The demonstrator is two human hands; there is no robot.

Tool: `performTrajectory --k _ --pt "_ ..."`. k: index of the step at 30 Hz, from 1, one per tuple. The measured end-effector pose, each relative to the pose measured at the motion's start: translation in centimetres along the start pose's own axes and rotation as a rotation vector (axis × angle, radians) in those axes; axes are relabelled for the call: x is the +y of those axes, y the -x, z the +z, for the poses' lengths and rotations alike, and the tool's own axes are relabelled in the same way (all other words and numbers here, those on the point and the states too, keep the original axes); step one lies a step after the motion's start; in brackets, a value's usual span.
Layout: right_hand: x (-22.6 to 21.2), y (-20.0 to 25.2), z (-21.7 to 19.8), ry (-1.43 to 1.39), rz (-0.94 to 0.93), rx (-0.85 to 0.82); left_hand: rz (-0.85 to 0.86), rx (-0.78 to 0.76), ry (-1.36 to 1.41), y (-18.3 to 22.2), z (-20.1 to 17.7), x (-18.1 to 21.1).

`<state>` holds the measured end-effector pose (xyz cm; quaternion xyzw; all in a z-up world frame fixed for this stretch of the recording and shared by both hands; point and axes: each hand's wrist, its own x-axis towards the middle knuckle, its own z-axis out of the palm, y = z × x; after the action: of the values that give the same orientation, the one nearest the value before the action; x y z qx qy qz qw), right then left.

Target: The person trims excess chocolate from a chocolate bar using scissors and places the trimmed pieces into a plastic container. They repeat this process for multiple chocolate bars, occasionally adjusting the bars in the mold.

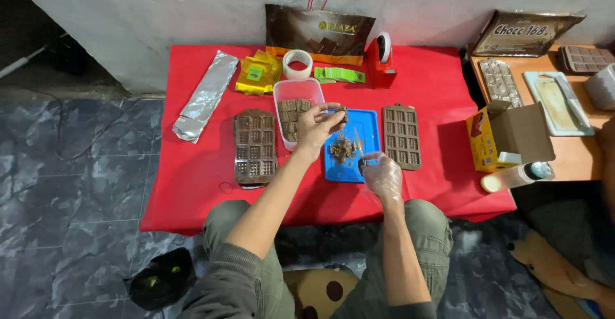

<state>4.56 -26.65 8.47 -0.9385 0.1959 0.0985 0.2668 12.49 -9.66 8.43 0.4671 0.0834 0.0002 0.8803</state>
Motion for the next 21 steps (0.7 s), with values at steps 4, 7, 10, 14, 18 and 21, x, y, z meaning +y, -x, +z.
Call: performTrajectory --k 4,7,10,14,18,21 --pt "2.1 -1.1 2.4 -0.215 -0.107 -0.083 -0.007 -0.001 -0.011 0.1 0.3 0.4" --pt "-0.2 2.4 0.0 -0.865 -0.127 -0.17 -0.015 -0.003 -0.028 0.6 0.6 0.8" --pt "-0.6 3.0 0.1 -0.969 -0.158 -0.171 -0.024 -0.021 -0.042 0.6 0.7 0.6" --pt "0.2 1.9 1.9 -1.12 -0.299 -0.211 -0.045 -0.037 -0.053 0.5 0.6 0.2" --pt "-1.1 3.3 0.2 -1.154 -0.331 -0.214 -0.042 -0.034 -0.06 0.4 0.7 0.3" --pt "-0.4 2.4 1.7 -1.19 -0.334 -0.213 -0.031 -0.045 -0.069 0.7 0.9 0.4"
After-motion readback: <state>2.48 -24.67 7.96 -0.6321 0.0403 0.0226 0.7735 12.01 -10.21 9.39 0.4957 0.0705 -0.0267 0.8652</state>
